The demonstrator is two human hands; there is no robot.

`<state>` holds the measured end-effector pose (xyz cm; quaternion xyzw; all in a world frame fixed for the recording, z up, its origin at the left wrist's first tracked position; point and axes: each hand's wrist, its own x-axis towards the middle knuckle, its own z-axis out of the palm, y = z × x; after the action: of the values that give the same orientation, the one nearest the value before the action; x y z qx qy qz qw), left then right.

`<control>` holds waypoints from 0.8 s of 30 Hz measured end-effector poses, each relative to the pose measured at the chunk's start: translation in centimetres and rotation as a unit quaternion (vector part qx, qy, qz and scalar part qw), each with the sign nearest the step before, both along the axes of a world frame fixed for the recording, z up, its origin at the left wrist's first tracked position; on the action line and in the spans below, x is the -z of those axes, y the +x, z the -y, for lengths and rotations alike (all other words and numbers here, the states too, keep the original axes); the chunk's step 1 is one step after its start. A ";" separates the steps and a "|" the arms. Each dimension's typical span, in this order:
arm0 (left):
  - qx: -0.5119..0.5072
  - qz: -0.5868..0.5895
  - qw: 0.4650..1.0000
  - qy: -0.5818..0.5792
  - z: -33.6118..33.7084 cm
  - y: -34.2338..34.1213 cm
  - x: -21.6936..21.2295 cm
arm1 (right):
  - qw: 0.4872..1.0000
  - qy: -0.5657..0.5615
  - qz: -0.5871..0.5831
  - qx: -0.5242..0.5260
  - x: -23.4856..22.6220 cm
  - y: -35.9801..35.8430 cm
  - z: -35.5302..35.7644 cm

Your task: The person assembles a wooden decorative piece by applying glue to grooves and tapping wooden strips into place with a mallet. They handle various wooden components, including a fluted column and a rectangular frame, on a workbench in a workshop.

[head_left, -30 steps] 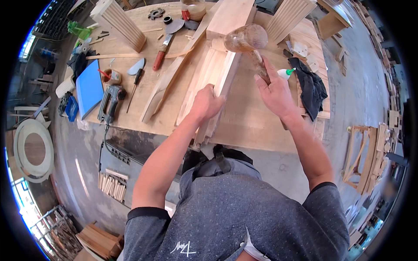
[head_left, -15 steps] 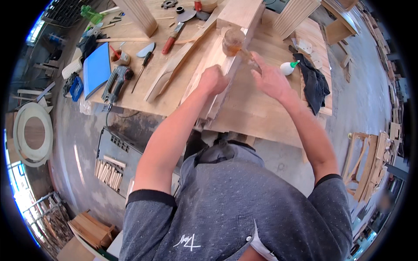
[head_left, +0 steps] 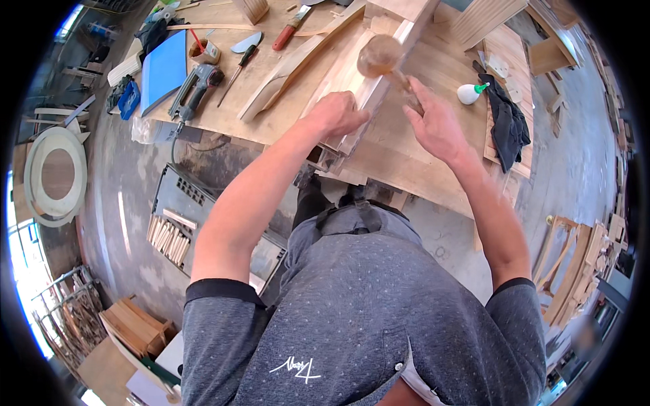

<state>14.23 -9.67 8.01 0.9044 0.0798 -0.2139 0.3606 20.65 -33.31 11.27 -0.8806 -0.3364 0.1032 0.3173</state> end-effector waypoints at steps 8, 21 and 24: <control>0.028 0.268 0.950 0.156 0.3 -10.2 2.0 | 0.998 -0.051 -0.043 -0.010 -1.7 -2.2 0.8; -0.051 0.333 0.932 0.130 1.1 -9.6 4.6 | 0.994 -0.005 -0.049 -0.093 -2.5 -4.8 0.3; -0.043 0.323 0.937 0.125 1.1 -9.4 4.5 | 0.992 -0.061 -0.031 -0.108 -2.3 -4.7 0.6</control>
<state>4.80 -10.79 3.52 0.9582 0.0240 0.1171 0.2601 15.92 -33.90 13.54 -0.8530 -0.4132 0.1841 0.2604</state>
